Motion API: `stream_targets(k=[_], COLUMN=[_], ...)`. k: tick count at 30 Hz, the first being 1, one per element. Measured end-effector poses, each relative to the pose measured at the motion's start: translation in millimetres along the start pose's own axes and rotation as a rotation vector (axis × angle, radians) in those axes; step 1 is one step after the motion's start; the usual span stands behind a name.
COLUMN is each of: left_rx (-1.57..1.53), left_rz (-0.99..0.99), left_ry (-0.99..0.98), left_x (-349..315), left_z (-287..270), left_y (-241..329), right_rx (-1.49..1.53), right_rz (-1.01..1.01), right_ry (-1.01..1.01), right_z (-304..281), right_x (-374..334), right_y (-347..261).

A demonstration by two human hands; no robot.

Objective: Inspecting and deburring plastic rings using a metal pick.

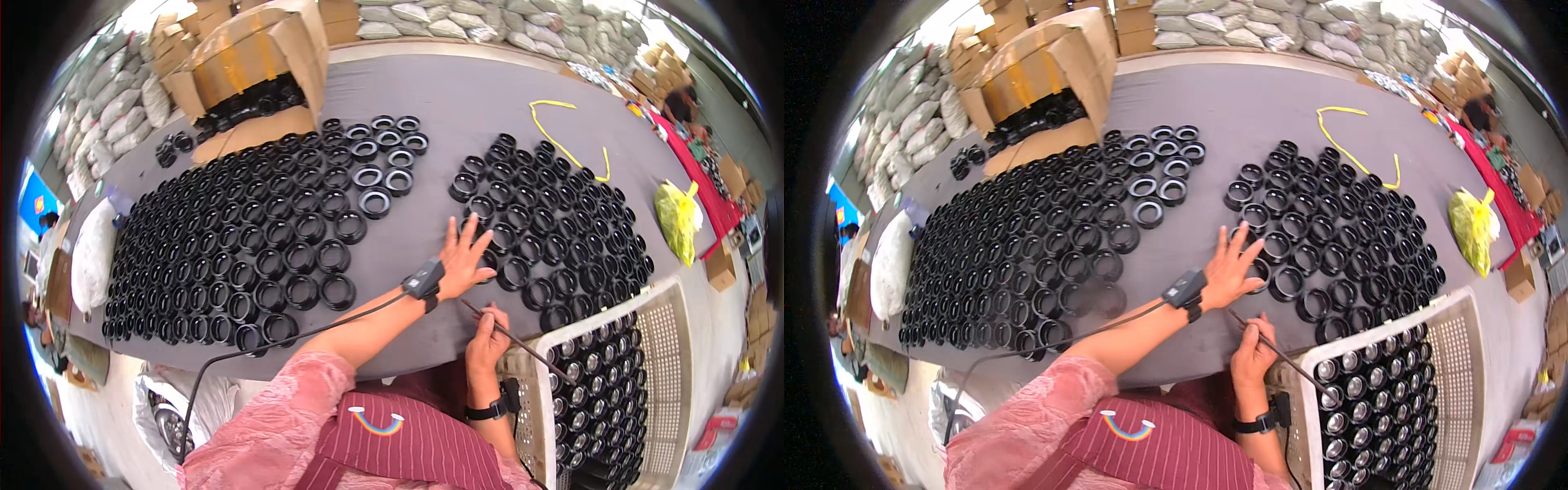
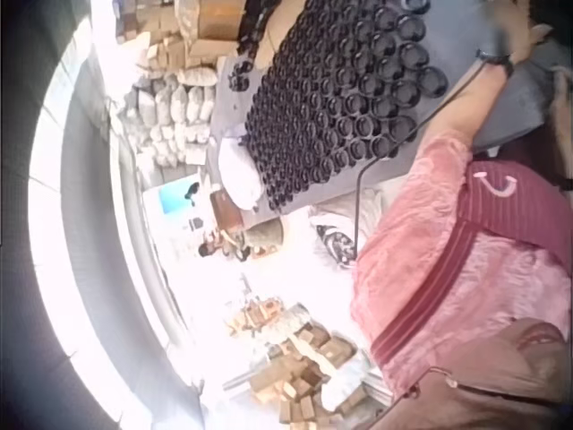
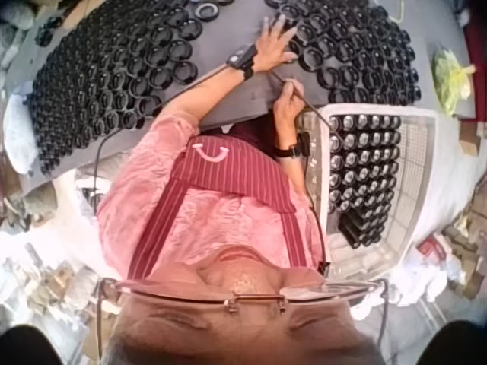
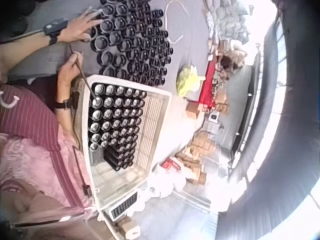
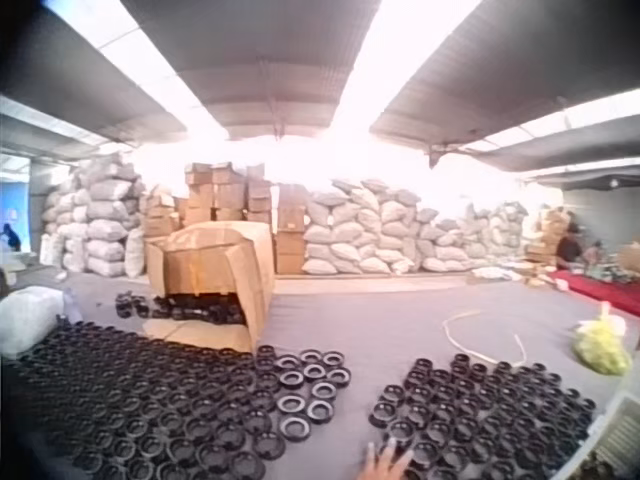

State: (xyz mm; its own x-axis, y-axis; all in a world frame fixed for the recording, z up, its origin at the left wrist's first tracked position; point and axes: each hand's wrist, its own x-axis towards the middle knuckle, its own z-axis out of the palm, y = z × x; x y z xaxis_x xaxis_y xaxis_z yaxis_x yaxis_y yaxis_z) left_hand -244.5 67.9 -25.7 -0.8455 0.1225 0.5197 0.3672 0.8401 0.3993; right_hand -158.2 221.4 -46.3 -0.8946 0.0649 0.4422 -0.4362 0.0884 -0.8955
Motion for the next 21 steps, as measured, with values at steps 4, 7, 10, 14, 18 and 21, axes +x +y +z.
stream_targets(k=[4, 7, 10, 14, 18, 21], left_rx=[0.056, 0.308, 0.68, 0.784, 0.706, 0.474], left_rz=[-0.049, -0.412, -0.526, -0.443, -0.226, -0.14], left_ry=[0.059, 0.109, 0.139, -0.032, -0.072, -0.154], left_x=[14.1, 24.4, 11.3, -10.2, -39.2, -79.4], left_z=[-38.0, -84.8, -115.1, -110.0, -86.8, -93.4], left_y=[0.0, -30.3, -61.2, -86.8, -46.8, 14.1], right_rx=[-0.012, -0.027, -0.037, -0.04, -0.088, -0.022], right_rz=[-0.044, -0.055, -0.057, -0.049, -0.083, 0.04], right_ry=[-0.045, -0.103, -0.137, -0.163, -0.172, -0.123], right_z=[-0.3, -0.7, -1.4, -1.3, -4.4, -8.5], right_x=[1.4, 2.1, 1.1, -0.6, -3.1, -5.6], right_y=[1.7, -4.3, -5.0, -7.7, -0.4, 8.1])
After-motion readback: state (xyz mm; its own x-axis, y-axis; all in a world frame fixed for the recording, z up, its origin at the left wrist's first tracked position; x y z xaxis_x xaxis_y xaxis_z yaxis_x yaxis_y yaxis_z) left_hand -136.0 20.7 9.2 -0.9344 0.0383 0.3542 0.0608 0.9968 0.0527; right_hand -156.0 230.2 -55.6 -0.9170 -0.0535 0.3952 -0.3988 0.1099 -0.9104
